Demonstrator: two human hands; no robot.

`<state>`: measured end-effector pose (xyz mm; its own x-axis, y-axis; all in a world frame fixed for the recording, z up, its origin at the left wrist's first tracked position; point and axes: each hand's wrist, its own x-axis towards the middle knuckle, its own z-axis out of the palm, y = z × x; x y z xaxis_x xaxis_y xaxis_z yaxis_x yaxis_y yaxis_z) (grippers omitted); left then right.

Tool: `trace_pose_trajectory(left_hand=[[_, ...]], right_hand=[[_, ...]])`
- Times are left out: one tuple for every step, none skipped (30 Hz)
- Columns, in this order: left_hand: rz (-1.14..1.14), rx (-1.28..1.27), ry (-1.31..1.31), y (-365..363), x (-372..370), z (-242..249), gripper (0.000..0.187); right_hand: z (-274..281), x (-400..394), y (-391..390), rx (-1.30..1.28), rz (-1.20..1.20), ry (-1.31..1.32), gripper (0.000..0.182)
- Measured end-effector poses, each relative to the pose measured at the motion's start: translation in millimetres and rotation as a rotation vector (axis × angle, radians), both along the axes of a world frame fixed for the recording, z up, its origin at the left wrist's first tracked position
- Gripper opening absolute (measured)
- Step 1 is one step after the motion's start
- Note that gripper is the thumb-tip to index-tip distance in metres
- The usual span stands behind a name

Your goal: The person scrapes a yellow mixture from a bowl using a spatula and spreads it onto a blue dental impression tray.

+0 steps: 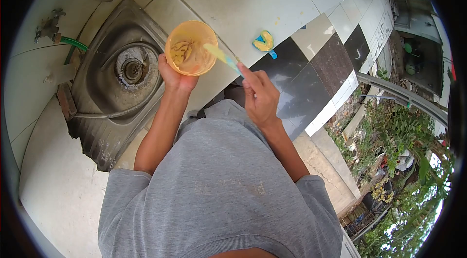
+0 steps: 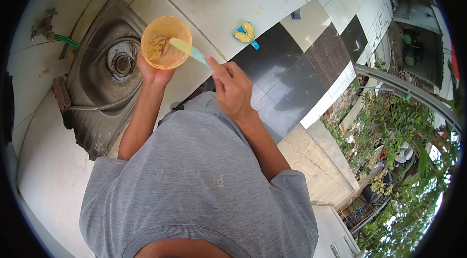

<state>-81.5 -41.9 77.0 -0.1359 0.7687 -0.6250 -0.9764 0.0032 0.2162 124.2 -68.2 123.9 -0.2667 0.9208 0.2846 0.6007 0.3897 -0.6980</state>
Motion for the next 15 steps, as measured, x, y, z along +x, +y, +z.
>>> trace_pose_trajectory(left_hand=[[-0.006,0.003,-0.005,0,5,-3,0.045],[-0.012,0.028,-0.074,0,10,-9,0.045],[-0.015,0.054,-0.142,1,13,-9,0.046],[-0.013,0.058,-0.142,1,14,-8,0.046],[-0.007,0.065,-0.133,3,14,-7,0.045],[0.002,0.074,-0.125,4,14,-4,0.045],[0.008,0.076,-0.126,6,12,-4,0.045],[0.044,0.050,-0.124,6,8,-5,0.044],[0.079,0.023,-0.122,7,5,-6,0.044],[0.080,0.022,-0.126,7,1,-8,0.044],[0.086,0.030,-0.087,6,-4,-9,0.043],[0.094,0.040,-0.045,6,-8,-9,0.043],[0.097,0.040,-0.043,5,-11,-7,0.043],[0.094,0.042,-0.020,5,-13,-5,0.043],[0.088,0.046,0.001,6,-15,-4,0.043]], right_hand=[[-1,-10,1,0.050,0.066,0.007,0.042],[-4,-14,0,0.053,0.063,0.003,0.042],[-8,-17,0,0.027,0.065,-0.027,0.042],[-11,-18,0,0.001,0.069,-0.056,0.041],[-12,-11,-4,0.006,0.073,-0.055,0.041],[-9,4,-11,-0.055,0.067,-0.077,0.040],[-6,19,-16,-0.118,0.060,-0.101,0.040],[-4,33,-19,-0.132,0.006,-0.120,0.037],[-2,47,-20,-0.145,-0.051,-0.140,0.035],[-8,61,-18,-0.097,-0.122,-0.156,0.032],[-15,74,-14,-0.049,-0.191,-0.171,0.029],[-18,85,-11,-0.049,-0.188,-0.171,0.029],[-20,94,-8,-0.066,-0.270,-0.195,0.027],[-23,100,-5,-0.083,-0.354,-0.219,0.025],[-27,103,-2,-0.081,-0.354,-0.218,0.025]])
